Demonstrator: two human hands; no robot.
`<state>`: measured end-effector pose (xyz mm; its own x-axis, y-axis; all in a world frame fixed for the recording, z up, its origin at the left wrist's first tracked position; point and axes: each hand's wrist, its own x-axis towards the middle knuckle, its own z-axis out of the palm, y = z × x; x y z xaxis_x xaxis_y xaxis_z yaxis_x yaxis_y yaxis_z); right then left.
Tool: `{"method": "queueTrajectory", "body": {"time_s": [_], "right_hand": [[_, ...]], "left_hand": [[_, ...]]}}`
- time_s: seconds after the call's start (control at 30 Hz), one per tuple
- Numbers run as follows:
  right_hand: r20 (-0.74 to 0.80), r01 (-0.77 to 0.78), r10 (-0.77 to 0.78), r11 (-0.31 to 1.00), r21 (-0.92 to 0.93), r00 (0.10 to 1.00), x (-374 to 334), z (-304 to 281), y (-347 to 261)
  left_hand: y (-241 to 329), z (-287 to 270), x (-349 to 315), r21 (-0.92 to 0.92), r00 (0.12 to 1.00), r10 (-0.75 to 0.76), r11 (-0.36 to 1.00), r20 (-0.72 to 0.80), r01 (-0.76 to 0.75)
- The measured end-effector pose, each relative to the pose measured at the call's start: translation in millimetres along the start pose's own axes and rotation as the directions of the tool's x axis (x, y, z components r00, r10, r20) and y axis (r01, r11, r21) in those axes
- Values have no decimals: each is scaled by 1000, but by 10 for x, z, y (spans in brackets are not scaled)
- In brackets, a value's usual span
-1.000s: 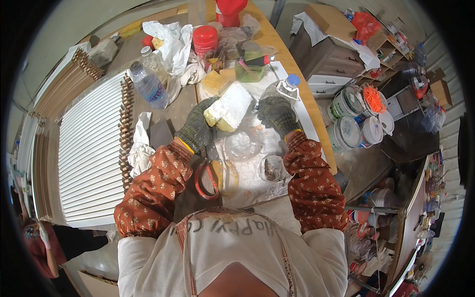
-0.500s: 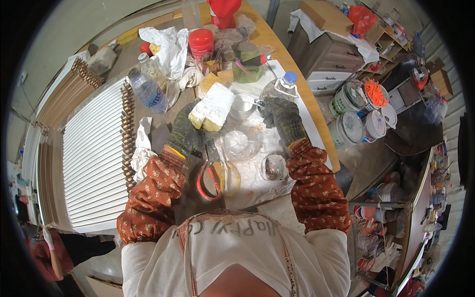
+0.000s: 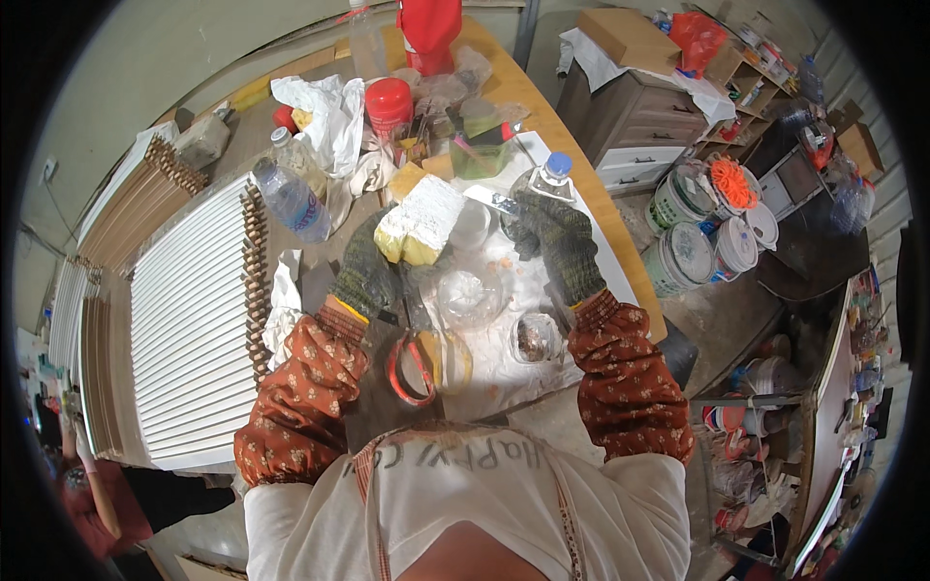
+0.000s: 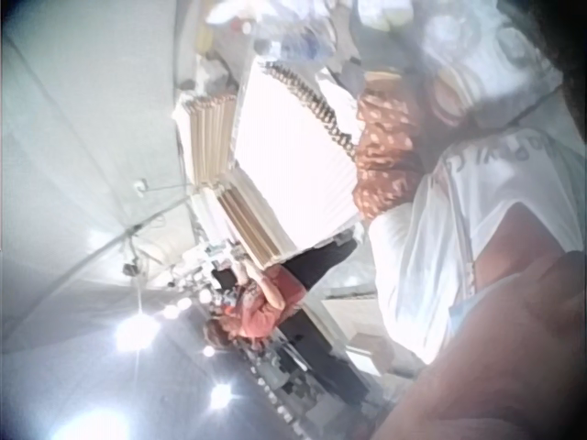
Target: The person sands a white slatted panel with a block, cleans the surface with a cloth and liquid from a bottle, and uses a sponge to spread white paste onto a separate board.
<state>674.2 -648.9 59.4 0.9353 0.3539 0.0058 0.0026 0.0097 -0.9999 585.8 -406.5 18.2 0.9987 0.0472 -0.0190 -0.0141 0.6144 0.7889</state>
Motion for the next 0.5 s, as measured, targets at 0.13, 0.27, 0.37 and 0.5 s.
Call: {"method": "queueTrajectory", "body": {"time_s": [0.13,0.27,0.37,0.5], "right_hand": [[-35,-2,4,999,53,999,-56,12,-12],[-36,111,-109,992,53,993,-113,20,30],[41,351,-356,887,-300,934,-171,-9,36],[444,626,-613,109,-772,654,-289,6,-45]], "left_hand": [[66,239,-21,2,996,43,999,72,-44],[85,249,0,653,911,252,637,325,-409],[139,411,-51,719,939,180,607,293,-340],[223,483,-85,868,950,46,395,310,-302]]}}
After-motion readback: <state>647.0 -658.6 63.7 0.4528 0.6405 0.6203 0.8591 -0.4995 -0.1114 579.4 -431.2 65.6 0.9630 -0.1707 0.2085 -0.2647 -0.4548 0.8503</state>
